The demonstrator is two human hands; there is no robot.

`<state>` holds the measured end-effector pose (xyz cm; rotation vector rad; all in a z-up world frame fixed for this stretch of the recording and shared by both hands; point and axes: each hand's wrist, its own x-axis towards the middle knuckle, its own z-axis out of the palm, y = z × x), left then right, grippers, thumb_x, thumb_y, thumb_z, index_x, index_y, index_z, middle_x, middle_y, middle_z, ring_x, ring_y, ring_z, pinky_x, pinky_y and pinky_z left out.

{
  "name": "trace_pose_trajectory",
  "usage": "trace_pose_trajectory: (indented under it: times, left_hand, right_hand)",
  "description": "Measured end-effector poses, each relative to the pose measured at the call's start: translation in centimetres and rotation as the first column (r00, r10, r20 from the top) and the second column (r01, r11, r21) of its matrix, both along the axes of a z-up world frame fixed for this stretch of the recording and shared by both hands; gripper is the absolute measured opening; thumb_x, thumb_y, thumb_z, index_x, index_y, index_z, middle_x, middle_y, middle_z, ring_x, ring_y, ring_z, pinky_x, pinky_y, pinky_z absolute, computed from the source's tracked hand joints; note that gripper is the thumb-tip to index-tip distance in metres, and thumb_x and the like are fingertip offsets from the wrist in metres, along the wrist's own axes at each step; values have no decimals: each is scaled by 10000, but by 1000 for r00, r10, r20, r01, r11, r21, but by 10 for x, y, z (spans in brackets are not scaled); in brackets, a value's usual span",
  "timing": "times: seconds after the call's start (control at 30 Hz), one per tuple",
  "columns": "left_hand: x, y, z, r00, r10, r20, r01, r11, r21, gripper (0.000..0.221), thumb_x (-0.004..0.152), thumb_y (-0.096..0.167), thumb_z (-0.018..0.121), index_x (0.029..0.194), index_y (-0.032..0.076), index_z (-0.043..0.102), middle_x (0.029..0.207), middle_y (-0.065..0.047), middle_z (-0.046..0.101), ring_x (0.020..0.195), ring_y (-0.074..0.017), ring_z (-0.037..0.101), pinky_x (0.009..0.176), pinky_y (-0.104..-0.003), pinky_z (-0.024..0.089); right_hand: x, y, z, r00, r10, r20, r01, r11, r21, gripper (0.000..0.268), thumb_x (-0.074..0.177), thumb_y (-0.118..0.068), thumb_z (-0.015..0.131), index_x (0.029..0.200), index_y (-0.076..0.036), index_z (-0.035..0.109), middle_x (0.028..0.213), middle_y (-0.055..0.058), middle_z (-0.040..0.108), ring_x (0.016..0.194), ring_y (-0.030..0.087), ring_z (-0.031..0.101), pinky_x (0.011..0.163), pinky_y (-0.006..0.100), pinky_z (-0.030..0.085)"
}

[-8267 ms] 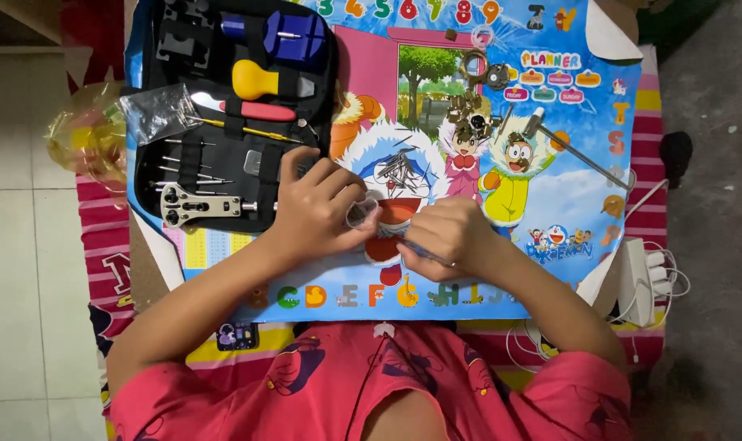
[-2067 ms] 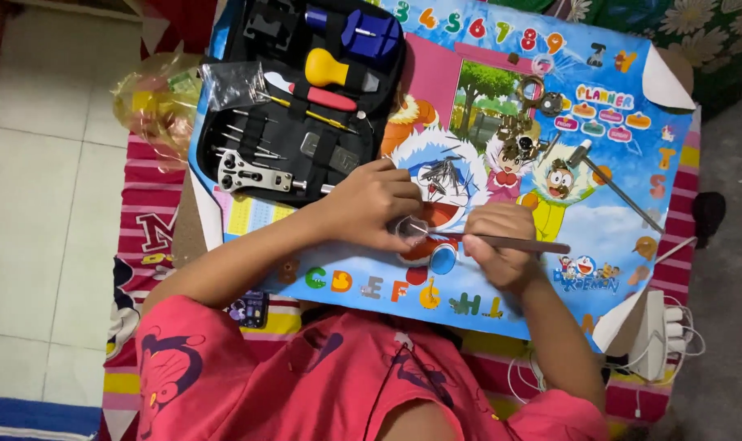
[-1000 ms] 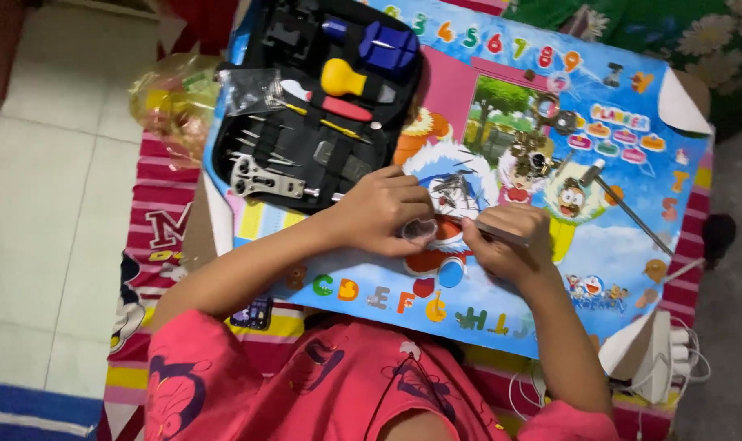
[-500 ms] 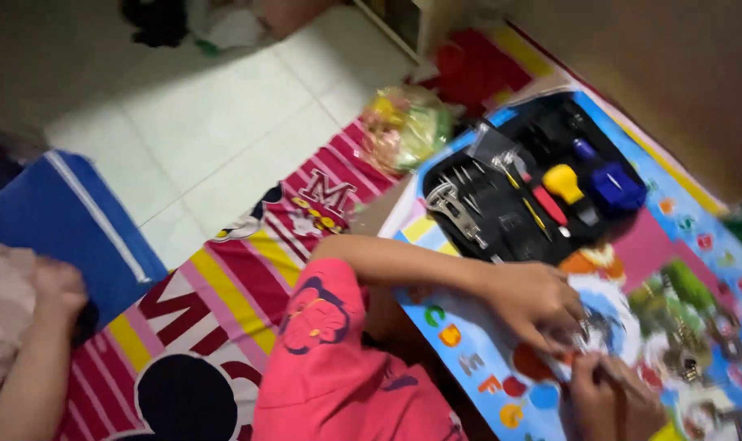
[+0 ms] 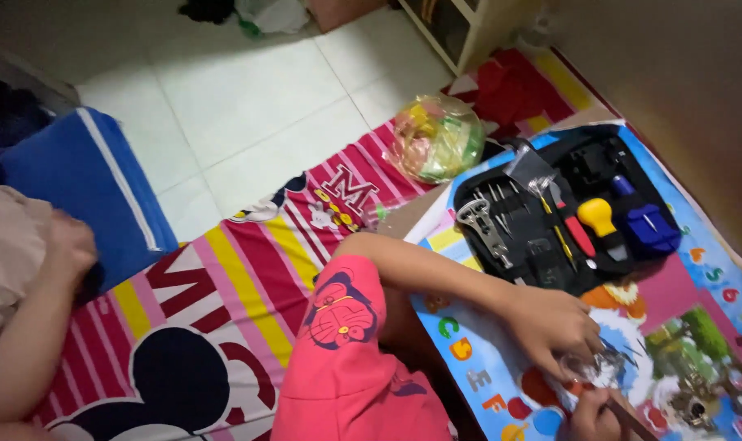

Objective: Using precision tools to assemble or repair small watch components on a workspace.

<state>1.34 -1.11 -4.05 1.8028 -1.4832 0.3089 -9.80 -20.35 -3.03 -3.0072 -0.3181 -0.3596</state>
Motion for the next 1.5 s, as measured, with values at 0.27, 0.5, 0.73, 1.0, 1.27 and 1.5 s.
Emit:
trace_pose_trajectory:
  times: [0.27,0.5,0.73,1.0,1.27,1.5]
  left_hand:
    - [-12,11,25,1000,6,1,-6,999,-47,391,944,464,554,813,114,668,806,-75,698,801,-343,647,695,-500,469]
    - [-8,13,27,1000,-22,7,22,999,-50,421,953,463,577,754,107,681,790,-112,683,804,-310,648,698,-452,451]
    - [-6,14,23,1000,-23,4,23,1000,-6,475,933,520,614,779,81,710,792,-86,688,745,-268,638,694,-405,441]
    - [-6,13,10,1000,-7,18,7,1000,-5,514,939,576,573,826,103,740,830,-73,701,764,-245,637,735,-405,457]
    - [-7,15,26,1000,-26,17,25,999,42,450,911,495,618,894,82,797,836,-106,734,762,-254,663,731,-408,475]
    - [-8,13,28,999,8,36,-9,1000,15,419,924,479,623,808,98,754,772,-66,690,727,-238,645,725,-375,472]
  right_hand:
    - [-7,-17,35,914,-233,-331,276,957,87,510,1165,-323,375,767,-73,573,677,148,562,673,362,569,669,505,430]
    - [5,-22,72,985,172,6,-171,971,164,459,1125,-195,445,691,-70,527,606,193,540,703,516,587,619,543,438]
    - [2,-29,46,994,104,21,-105,993,62,422,1083,-365,472,725,-170,580,602,74,592,650,382,669,647,464,500]
    - [5,-20,52,997,44,-63,-36,990,134,425,1037,-354,534,656,-168,553,558,76,583,640,374,683,641,446,518]
    - [10,-7,54,998,-29,-50,32,997,67,400,1027,-350,540,682,-154,590,532,88,594,610,376,700,637,455,543]
    - [14,-5,61,990,-85,-115,96,991,91,430,1025,-273,517,632,-123,605,522,75,619,591,351,711,640,445,550]
